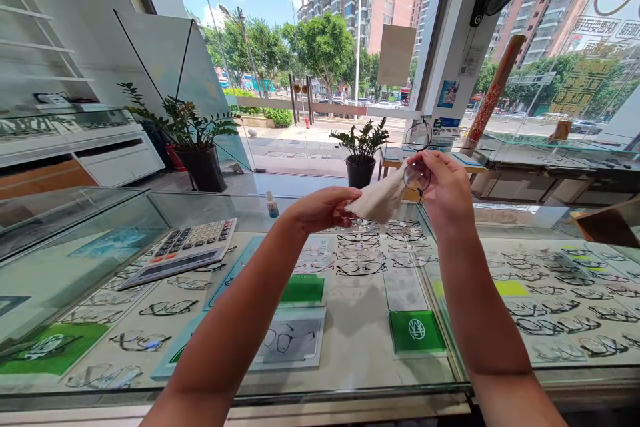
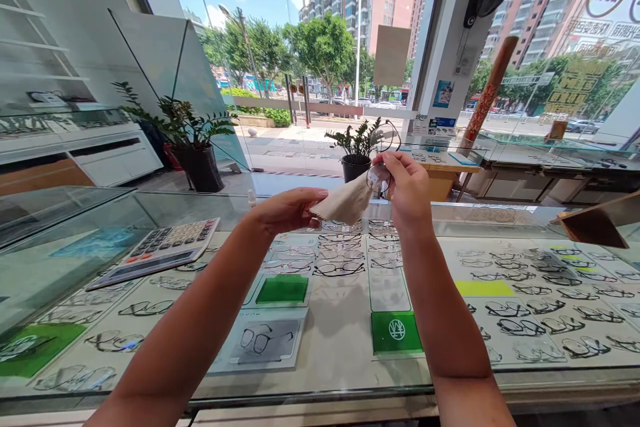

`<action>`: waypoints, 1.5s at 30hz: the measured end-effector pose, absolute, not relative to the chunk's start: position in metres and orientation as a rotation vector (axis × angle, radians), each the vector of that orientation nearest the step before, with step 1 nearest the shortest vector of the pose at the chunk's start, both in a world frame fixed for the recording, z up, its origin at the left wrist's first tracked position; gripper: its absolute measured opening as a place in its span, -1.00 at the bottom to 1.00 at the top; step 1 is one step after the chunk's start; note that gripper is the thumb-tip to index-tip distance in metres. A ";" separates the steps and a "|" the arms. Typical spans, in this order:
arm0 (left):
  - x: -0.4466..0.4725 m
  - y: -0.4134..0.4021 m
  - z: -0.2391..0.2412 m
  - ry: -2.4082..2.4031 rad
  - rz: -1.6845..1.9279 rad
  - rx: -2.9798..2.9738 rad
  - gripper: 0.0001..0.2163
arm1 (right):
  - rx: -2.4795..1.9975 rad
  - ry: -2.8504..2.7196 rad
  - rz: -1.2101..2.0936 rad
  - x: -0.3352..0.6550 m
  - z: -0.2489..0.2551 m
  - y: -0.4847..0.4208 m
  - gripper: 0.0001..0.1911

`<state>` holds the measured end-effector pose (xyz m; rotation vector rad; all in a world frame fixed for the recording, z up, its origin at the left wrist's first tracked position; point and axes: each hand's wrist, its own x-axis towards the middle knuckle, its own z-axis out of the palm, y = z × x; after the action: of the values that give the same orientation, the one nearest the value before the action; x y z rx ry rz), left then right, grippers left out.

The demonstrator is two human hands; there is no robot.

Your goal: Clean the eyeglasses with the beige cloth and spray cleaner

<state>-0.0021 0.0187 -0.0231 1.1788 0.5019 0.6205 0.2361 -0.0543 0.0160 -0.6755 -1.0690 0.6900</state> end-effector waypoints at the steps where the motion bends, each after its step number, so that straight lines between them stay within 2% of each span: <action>1: -0.004 0.019 -0.021 0.502 0.661 1.192 -0.84 | -0.668 -1.066 0.696 0.236 0.016 -0.055 -0.84; 10: -0.005 0.011 -0.004 0.496 1.160 1.209 -0.83 | -0.758 -1.098 0.784 0.235 0.007 -0.041 -0.72; 14: -0.010 0.008 0.003 0.616 1.277 1.200 -0.91 | -0.830 -1.110 0.875 0.230 -0.005 -0.024 -0.73; 17: -0.019 0.009 0.005 0.764 1.392 1.310 -0.89 | -0.891 -1.131 0.822 0.226 -0.010 -0.018 -0.76; 20: -0.029 0.009 0.005 0.881 1.312 1.503 -0.79 | -0.840 -1.185 0.786 0.219 -0.011 -0.022 -0.82; 25: -0.032 0.001 0.008 0.817 1.017 1.652 -0.69 | -0.747 -1.228 0.981 0.195 -0.010 -0.041 -0.82; 31: -0.020 -0.008 0.007 0.784 1.091 1.750 -0.64 | -0.761 -1.178 1.031 0.176 -0.018 -0.044 -0.80; 38: -0.009 -0.011 0.002 0.817 1.112 1.770 -0.63 | -0.738 -1.103 0.931 0.169 -0.025 -0.036 -0.76; 45: -0.002 -0.015 0.000 0.820 1.168 1.863 -0.59 | -0.712 -1.089 0.854 0.158 -0.027 -0.039 -0.80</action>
<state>-0.0019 -0.0153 -0.0004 1.8629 0.8196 1.1677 0.1583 -0.0394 -0.0275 -0.7125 -1.0887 0.8539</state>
